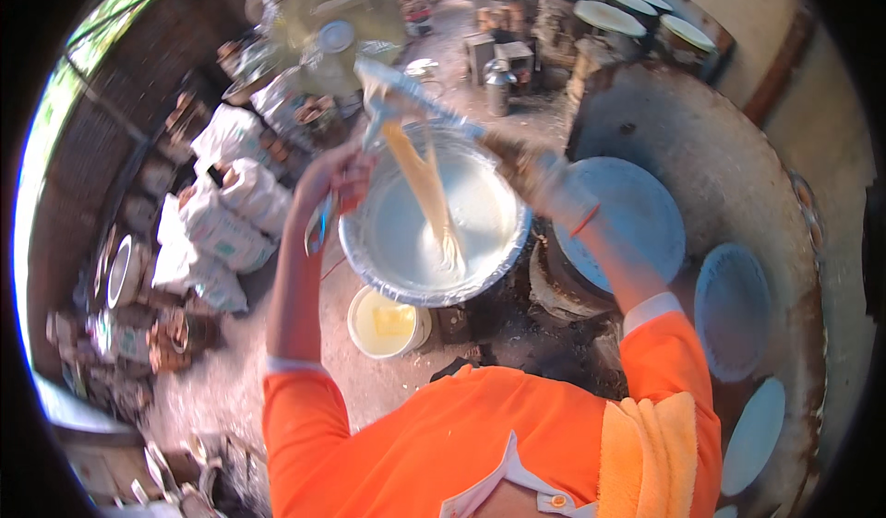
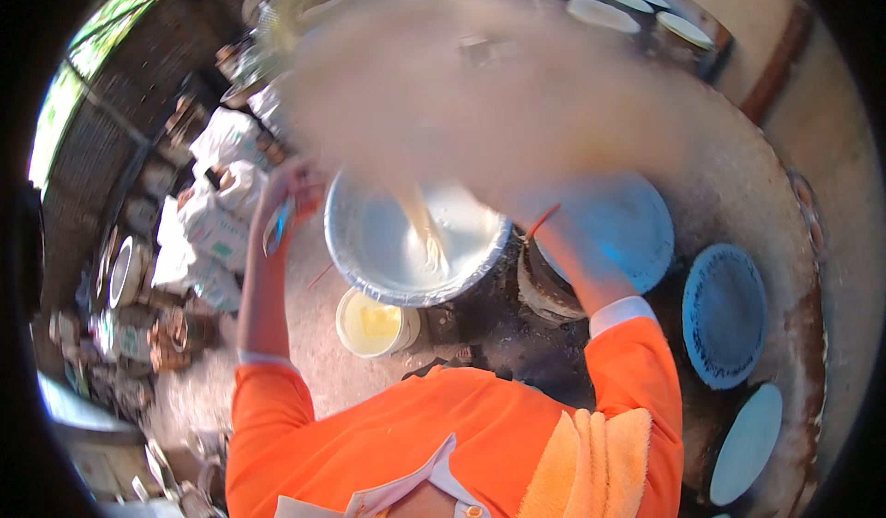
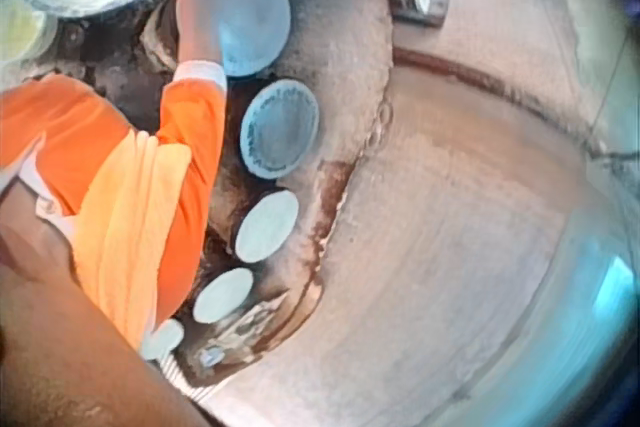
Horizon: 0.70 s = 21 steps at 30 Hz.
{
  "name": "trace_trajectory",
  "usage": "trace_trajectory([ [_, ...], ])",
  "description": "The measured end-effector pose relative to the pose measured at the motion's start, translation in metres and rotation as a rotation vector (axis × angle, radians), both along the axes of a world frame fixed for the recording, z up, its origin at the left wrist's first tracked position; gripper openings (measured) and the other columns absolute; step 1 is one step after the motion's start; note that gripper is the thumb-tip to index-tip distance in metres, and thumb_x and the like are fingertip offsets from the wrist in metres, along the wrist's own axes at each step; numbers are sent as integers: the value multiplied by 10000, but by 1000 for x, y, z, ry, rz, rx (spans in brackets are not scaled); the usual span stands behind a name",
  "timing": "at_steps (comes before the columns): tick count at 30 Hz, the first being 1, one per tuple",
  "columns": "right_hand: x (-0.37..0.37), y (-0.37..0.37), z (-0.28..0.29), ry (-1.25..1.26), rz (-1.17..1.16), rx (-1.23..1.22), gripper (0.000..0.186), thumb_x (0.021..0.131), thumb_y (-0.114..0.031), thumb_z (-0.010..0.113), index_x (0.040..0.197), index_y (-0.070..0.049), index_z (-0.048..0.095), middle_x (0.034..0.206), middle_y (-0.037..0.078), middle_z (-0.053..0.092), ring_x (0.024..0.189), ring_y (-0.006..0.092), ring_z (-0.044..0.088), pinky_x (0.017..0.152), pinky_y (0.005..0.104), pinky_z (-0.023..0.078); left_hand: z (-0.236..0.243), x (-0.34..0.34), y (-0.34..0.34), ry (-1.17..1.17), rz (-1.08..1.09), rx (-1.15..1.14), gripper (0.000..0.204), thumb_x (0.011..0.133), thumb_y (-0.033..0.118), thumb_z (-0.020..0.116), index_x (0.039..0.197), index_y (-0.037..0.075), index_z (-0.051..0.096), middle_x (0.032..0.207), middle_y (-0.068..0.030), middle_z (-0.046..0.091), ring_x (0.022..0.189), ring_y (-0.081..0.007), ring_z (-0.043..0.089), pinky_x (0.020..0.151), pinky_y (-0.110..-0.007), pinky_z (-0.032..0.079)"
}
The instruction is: The person ladles batter onto multiple hot griddles and spreads it into thin, round crepes. They flip the crepes with a spatula and remove finished ones, placing them into a stack while continuing to cook new batches.
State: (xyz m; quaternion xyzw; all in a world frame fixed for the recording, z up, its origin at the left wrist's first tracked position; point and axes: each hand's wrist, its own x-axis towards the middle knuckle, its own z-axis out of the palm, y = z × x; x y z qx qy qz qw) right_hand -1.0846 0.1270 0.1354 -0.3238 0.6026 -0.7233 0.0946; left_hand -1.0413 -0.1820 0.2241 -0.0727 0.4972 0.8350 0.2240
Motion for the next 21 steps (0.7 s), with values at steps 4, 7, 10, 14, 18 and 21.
trace_trajectory([
  [4, 7, -31, 107, 524, -427, 344, 383, 865, -139, 550, 1220, -14, 478, 1115, 89, 587, 1009, 144, 543, 853, 261, 443, 93, -18, -24, 308, 0, -111, 262, 932, 238, 398, 983, -12, 460, 626, 42, 397, 371, 4, 304, 347, -143, 271],
  [7, -4, -50, 126, 428, -476, 263, 400, 855, -144, 565, 1220, -9, 473, 1117, 83, 584, 1004, 136, 540, 853, 251, 438, 119, -9, -8, 494, 135, -421, 223, 938, 181, 368, 989, -18, 453, 637, 27, 392, 376, -4, 303, 338, -158, 274],
  [10, -21, -42, 63, 504, -504, 236, 371, 863, -163, 537, 1208, -35, 491, 1127, 90, 584, 1009, 161, 550, 864, 281, 440, 36, -22, 9, 272, 167, -142, 245, 949, 173, 340, 985, -46, 444, 629, 25, 383, 380, -22, 302, 343, -191, 289],
  [14, 10, -65, 43, 593, -625, 597, 349, 869, -211, 520, 1181, -55, 522, 1125, 121, 585, 1029, 208, 563, 880, 306, 436, -45, -13, -21, -115, 12, 391, 300, 957, 225, 342, 989, -64, 417, 620, 24, 355, 376, -44, 312, 359, -231, 307],
  [18, 1, -45, -81, 653, -556, 917, 391, 861, -288, 521, 1214, -122, 507, 1130, 143, 568, 1023, 263, 562, 855, 327, 439, -107, -39, -23, -355, -94, 971, 257, 944, 198, 347, 908, -36, 449, 633, -16, 417, 376, -83, 358, 362, -241, 320],
  [21, 56, -21, -57, 140, -440, 1012, 398, 875, -293, 489, 1253, -170, 478, 1178, 128, 531, 927, 280, 583, 793, 345, 448, -88, -45, -21, -257, 52, 553, 281, 953, 208, 340, 1011, -56, 415, 605, 15, 327, 354, -56, 311, 313, -226, 271],
])
